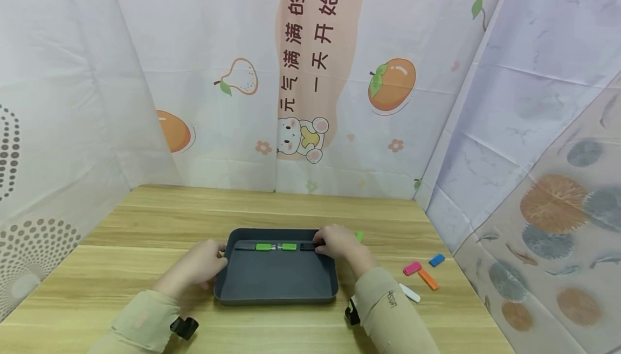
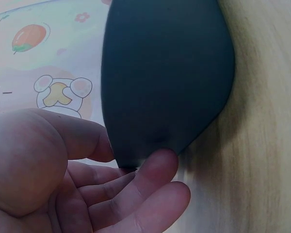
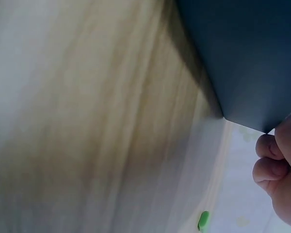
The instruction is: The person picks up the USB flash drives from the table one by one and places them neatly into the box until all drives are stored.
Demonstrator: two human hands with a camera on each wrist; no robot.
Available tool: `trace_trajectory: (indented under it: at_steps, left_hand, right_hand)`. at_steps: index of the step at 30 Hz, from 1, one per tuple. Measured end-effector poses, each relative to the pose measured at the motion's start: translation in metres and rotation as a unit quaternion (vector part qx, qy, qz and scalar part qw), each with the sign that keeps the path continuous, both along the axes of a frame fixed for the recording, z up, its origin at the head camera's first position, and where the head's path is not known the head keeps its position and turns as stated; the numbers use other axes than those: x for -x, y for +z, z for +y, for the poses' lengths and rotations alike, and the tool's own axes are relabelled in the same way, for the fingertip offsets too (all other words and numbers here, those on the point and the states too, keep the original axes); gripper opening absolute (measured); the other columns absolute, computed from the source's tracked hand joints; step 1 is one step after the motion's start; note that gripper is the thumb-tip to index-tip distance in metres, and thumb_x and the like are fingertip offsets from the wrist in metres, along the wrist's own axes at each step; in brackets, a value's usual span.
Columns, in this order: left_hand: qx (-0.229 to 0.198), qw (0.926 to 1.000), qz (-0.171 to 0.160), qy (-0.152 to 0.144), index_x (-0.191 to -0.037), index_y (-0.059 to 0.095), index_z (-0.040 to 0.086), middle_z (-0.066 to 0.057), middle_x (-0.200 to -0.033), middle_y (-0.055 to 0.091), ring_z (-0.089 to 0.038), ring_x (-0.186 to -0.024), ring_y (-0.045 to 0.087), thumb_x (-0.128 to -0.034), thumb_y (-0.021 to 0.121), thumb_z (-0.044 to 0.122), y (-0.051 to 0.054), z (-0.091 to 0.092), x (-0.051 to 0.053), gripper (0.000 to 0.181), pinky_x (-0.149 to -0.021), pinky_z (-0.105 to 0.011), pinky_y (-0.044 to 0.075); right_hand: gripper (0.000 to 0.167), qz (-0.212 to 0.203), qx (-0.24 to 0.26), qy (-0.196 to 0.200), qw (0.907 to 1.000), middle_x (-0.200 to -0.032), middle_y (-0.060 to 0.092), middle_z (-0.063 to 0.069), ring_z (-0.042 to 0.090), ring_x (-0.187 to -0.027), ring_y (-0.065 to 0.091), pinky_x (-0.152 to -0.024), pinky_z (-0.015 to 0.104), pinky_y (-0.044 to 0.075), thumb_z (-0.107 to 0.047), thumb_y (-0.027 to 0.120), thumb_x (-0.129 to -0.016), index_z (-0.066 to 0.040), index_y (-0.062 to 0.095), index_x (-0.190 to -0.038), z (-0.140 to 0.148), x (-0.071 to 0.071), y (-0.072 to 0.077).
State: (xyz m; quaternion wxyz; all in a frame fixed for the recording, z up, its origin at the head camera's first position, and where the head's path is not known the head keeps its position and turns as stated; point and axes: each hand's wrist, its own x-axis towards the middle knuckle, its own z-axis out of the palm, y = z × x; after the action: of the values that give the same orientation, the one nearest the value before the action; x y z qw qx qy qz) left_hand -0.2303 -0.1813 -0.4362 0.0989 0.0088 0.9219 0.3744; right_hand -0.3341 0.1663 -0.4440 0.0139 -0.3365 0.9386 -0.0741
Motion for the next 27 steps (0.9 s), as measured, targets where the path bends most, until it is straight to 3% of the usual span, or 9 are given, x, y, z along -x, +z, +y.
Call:
trace_trajectory:
  at_steps: [16, 27]
  left_hand:
    - [0.002, 1.0000, 0.001, -0.001, -0.138, 0.056, -0.009, -0.010, -0.080, 0.062, -0.023, -0.054, 0.062, -0.0944, 0.054, 0.003, 0.0007, 0.0004, -0.0002, 0.045, -0.044, -0.035, 0.055]
    - [0.000, 1.0000, 0.000, 0.000, -0.138, 0.057, -0.008, -0.010, -0.076, 0.061, -0.023, -0.054, 0.062, -0.0943, 0.054, 0.003, -0.0004, 0.0004, -0.0004, 0.045, -0.043, -0.035, 0.055]
  right_hand:
    - [0.020, -0.022, 0.012, -0.018, 0.9995, -0.114, 0.069, 0.000, 0.024, -0.107, 0.066, -0.089, 0.044, 0.055, -0.025, 0.078, -0.092, -0.021, 0.078, -0.111, -0.0004, 0.0002, -0.0018]
    - [0.021, -0.023, 0.020, -0.007, 0.9995, -0.114, 0.070, 0.000, 0.023, -0.107, 0.066, -0.090, 0.043, 0.055, -0.024, 0.078, -0.091, -0.019, 0.078, -0.112, 0.0007, 0.0009, -0.0015]
